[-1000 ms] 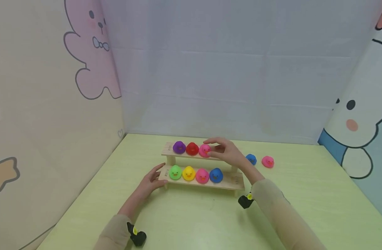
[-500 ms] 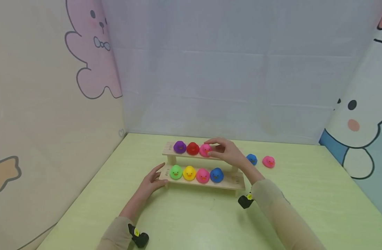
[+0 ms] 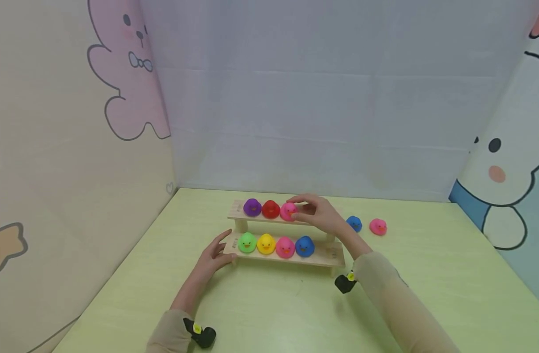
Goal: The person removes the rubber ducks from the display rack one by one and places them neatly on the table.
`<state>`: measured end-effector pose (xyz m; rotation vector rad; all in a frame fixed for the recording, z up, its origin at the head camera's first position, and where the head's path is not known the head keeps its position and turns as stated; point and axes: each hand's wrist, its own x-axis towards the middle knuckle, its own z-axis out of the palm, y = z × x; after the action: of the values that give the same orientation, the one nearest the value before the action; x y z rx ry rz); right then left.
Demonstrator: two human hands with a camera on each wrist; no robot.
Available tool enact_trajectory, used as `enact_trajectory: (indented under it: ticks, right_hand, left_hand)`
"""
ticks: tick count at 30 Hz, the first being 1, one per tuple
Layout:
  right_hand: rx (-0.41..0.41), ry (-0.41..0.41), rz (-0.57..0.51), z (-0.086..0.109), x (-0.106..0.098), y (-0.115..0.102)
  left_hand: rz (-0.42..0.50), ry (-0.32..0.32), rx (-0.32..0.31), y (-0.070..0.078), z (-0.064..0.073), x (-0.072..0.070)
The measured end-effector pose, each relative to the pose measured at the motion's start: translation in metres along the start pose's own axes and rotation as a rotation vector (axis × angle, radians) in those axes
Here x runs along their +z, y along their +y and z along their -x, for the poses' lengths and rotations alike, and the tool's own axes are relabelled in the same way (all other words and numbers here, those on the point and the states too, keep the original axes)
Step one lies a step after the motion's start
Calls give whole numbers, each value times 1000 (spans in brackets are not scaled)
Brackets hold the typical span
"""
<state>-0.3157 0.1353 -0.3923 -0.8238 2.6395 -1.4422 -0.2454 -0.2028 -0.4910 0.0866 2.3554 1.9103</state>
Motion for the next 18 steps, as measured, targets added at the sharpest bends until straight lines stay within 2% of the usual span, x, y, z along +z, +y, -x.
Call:
enact_trajectory:
  ticks: [8, 18]
  right_hand:
    - [-6, -3, -3, 0, 0, 1]
    - [-2, 1, -11, -1, 0, 0]
  left_hand:
    - [-5, 47, 8, 3, 3, 7]
    - [25, 124, -32, 12, 10, 17]
